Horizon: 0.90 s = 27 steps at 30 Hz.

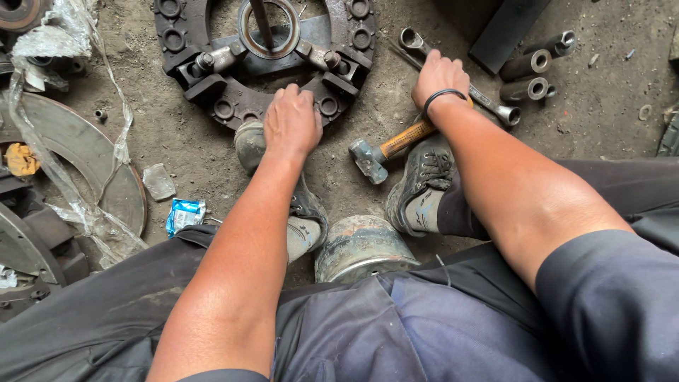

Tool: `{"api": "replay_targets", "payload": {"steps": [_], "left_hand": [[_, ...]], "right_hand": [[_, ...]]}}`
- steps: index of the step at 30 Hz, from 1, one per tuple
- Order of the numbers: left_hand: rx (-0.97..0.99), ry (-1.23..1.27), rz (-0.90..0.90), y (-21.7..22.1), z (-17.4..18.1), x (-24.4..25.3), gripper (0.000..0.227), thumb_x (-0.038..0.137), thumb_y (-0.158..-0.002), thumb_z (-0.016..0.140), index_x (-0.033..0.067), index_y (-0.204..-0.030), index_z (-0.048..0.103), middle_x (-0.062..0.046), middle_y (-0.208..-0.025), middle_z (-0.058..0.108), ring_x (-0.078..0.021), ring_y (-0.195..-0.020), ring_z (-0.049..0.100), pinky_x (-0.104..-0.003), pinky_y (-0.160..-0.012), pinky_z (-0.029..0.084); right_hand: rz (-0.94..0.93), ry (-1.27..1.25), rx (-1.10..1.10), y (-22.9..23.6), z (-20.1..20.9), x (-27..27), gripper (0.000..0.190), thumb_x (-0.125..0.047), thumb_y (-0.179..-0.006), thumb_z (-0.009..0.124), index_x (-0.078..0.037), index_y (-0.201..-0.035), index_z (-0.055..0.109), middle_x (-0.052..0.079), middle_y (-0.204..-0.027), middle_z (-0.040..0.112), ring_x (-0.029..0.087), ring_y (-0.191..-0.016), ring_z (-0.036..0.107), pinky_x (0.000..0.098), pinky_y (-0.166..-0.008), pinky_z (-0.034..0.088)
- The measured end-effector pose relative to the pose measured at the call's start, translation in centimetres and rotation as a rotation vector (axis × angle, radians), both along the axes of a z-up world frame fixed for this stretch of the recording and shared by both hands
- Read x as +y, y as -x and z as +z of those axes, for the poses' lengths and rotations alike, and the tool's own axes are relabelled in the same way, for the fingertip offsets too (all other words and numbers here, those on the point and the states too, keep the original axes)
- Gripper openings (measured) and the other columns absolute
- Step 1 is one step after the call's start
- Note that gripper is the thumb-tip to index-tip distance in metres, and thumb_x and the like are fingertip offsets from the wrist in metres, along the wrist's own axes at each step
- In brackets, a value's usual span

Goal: The person is sitting on the ground and working on a large circular metal component. They use a screwdriver to pry and adjust parts of the mechanism, then switch to a hammer to strike and loosen components.

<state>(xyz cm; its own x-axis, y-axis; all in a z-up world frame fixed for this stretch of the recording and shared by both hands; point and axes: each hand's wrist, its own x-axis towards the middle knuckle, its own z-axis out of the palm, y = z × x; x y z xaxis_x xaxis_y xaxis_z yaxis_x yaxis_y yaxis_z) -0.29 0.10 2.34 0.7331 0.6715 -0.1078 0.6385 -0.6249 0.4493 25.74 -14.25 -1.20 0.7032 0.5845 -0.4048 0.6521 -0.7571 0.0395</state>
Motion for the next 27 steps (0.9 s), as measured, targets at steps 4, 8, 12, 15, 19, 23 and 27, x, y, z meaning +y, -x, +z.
{"api": "replay_targets", "payload": {"steps": [4, 8, 12, 15, 19, 23, 27], "left_hand": [[-0.023, 0.218, 0.171, -1.2, 0.4, 0.1, 0.017, 0.016, -0.085, 0.075, 0.0050, -0.098, 0.075, -0.017, -0.098, 0.071, -0.0367, -0.094, 0.068, -0.048, -0.085, 0.053], [-0.114, 0.407, 0.381, -2.6, -1.1, -0.2, 0.018, 0.021, -0.084, 0.079, 0.0100, -0.098, 0.080, -0.016, -0.088, 0.075, -0.0328, -0.087, 0.072, -0.043, -0.083, 0.055], [-0.202, 0.734, 0.557, -4.7, -4.1, -0.6, 0.016, 0.019, -0.082, 0.079, 0.0039, -0.087, 0.078, -0.009, -0.072, 0.074, -0.0221, -0.066, 0.070, -0.037, -0.064, 0.054], [-0.326, 1.123, 0.749, -6.3, -5.8, -1.3, 0.015, 0.012, -0.083, 0.076, -0.0016, -0.079, 0.073, -0.008, -0.067, 0.072, -0.0163, -0.053, 0.065, -0.031, -0.048, 0.051], [-0.382, 1.208, 0.848, -6.9, -6.4, -1.3, 0.011, 0.006, -0.081, 0.072, -0.0023, -0.075, 0.071, -0.008, -0.065, 0.070, -0.0144, -0.048, 0.063, -0.028, -0.043, 0.049], [-0.385, 1.258, 0.909, -7.2, -6.4, -1.1, 0.010, 0.007, -0.083, 0.069, -0.0016, -0.077, 0.070, -0.008, -0.065, 0.070, -0.0146, -0.047, 0.062, -0.028, -0.041, 0.050], [-0.391, 1.260, 0.917, -7.2, -6.0, -1.0, 0.011, 0.008, -0.084, 0.068, -0.0016, -0.080, 0.068, -0.008, -0.066, 0.069, -0.0145, -0.046, 0.061, -0.028, -0.040, 0.051]], "right_hand": [[0.045, 0.094, -0.032, 0.3, -1.2, -0.2, 0.038, -0.018, -0.088, 0.068, -0.002, -0.121, 0.061, 0.020, -0.119, 0.068, 0.039, -0.116, 0.061, 0.0498, -0.092, 0.052], [0.199, 0.057, -0.089, 0.5, -1.9, -0.9, 0.022, -0.018, -0.093, 0.065, -0.009, -0.114, 0.067, 0.018, -0.113, 0.071, 0.037, -0.111, 0.065, 0.0512, -0.090, 0.050], [0.146, -0.097, -0.035, 0.9, -0.2, -0.7, 0.031, -0.026, -0.090, 0.070, -0.006, -0.113, 0.065, 0.020, -0.098, 0.073, 0.040, -0.096, 0.068, 0.0516, -0.086, 0.048], [0.186, -0.424, -0.088, 0.9, 1.5, -0.3, 0.031, -0.024, -0.084, 0.071, -0.006, -0.109, 0.066, 0.019, -0.096, 0.073, 0.040, -0.094, 0.068, 0.0520, -0.082, 0.047], [0.082, -0.544, -0.022, 1.2, 2.8, 0.6, 0.029, -0.026, -0.085, 0.073, -0.005, -0.104, 0.067, 0.021, -0.092, 0.072, 0.044, -0.090, 0.067, 0.0545, -0.079, 0.049], [-0.068, -0.576, 0.122, 3.0, 3.3, 1.4, 0.025, -0.026, -0.083, 0.071, -0.005, -0.096, 0.071, 0.021, -0.090, 0.072, 0.044, -0.088, 0.068, 0.0522, -0.079, 0.053], [-0.070, -0.380, 0.445, 3.6, 4.2, 1.8, 0.033, -0.032, -0.078, 0.071, -0.006, -0.098, 0.075, 0.018, -0.090, 0.074, 0.036, -0.087, 0.072, 0.0445, -0.082, 0.056]]}}
